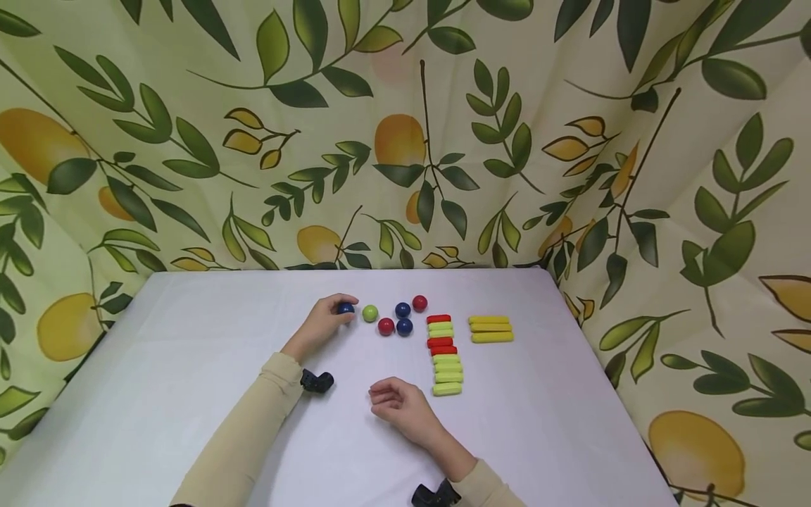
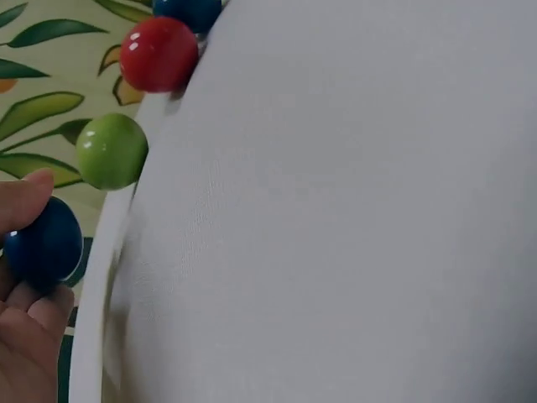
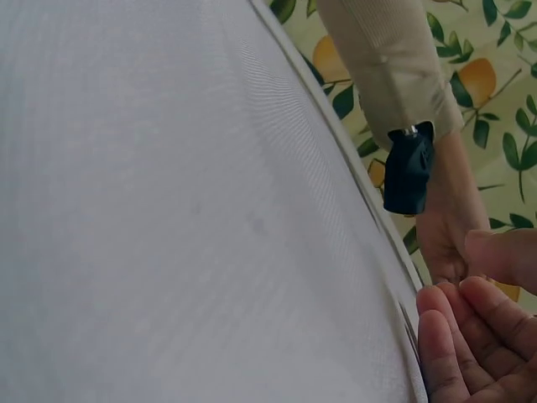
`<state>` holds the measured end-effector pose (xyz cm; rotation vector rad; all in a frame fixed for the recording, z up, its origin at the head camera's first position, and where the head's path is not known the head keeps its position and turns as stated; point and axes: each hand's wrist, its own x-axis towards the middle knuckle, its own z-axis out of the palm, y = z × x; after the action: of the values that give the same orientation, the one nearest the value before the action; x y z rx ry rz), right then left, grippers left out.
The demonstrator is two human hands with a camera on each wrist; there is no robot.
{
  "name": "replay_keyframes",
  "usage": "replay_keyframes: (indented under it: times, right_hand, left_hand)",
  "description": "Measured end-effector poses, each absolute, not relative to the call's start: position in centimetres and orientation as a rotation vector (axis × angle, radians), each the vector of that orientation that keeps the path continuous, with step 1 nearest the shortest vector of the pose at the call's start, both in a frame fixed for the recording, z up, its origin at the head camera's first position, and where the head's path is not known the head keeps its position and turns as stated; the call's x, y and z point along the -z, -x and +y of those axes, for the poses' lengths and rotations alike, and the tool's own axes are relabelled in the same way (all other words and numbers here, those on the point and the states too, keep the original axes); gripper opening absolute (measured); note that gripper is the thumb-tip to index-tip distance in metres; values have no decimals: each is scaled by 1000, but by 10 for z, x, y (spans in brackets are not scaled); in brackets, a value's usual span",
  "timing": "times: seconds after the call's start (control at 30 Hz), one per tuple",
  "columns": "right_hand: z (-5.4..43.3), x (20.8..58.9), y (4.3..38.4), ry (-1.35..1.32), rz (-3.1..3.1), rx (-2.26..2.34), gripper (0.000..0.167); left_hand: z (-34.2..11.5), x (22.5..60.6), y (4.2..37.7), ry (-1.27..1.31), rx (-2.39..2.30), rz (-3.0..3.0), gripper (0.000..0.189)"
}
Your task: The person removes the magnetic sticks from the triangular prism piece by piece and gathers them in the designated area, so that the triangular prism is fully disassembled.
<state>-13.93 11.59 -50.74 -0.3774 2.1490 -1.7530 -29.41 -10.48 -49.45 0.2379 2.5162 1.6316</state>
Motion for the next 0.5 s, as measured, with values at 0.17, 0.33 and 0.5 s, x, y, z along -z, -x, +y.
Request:
replay_keyframes:
  times: [0.17,0.33,0.5]
  right_hand:
    - [115,512,139,375,2133,1766,32]
    - [115,513,139,369,2145,1746,32]
    - [116,514,141,363,2153,1748,32]
  left_hand:
    - [-101,499,304,-256,-1505,2605,31]
    - [-102,501,307,-255,-1411,2613,35]
    - [-105,499,305,-278,-1384,2585,48]
